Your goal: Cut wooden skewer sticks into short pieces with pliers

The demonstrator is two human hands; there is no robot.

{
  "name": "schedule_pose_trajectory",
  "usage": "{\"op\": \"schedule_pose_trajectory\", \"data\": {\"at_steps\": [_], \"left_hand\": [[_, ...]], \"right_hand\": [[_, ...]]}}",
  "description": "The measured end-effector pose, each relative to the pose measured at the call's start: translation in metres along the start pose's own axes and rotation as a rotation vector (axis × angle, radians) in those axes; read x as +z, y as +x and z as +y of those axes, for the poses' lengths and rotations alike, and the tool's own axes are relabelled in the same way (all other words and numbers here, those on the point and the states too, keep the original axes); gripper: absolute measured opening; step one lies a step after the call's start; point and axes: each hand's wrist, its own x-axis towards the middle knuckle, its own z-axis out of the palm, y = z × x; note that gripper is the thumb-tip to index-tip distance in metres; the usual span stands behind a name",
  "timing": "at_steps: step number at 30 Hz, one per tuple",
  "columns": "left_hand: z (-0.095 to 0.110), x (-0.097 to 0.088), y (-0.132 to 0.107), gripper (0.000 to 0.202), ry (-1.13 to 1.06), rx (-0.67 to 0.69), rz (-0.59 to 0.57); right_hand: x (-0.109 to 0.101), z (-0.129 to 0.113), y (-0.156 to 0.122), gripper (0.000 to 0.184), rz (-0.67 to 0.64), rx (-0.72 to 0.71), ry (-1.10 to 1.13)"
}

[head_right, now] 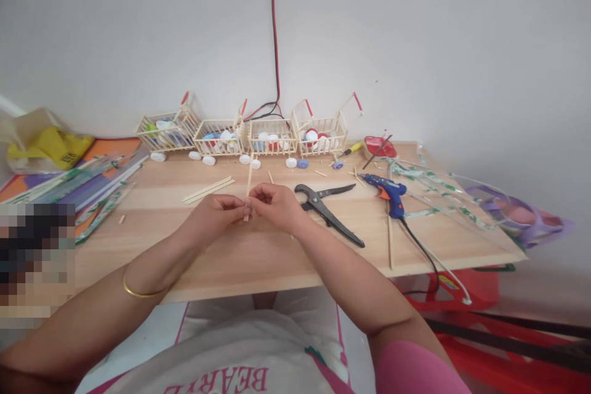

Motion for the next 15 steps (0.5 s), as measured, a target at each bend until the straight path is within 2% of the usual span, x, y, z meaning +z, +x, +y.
{"op": "schedule_pose_trajectory", "data": {"at_steps": [3, 7, 10, 15], "left_hand": [[0.0022, -0.0011, 0.0001, 0.022, -0.187, -0.048, -0.033], [0.0022, -0.004, 0.0018, 0.024, -0.37, -0.089, -0.02], [-0.0002, -0.005, 0.0029, 0.025, -0.428, -0.092, -0.04], [-0.0025, -0.0039, 0.0022, 0.027, -0.466, -0.117, -0.063]], "right_hand": [[-0.0038, 0.0003, -0.0015, 0.027, -0.031, -0.063, -0.037], [-0.0052, -0.0058, -0.0062, 0.057, -0.031, -0.28, -0.28], [-0.002, -0.0087, -0.0077, 0.051, -0.021, -0.383, -0.398], [0.0007, -0.006, -0.0072, 0.039, -0.018, -0.421, -0.473]]}}
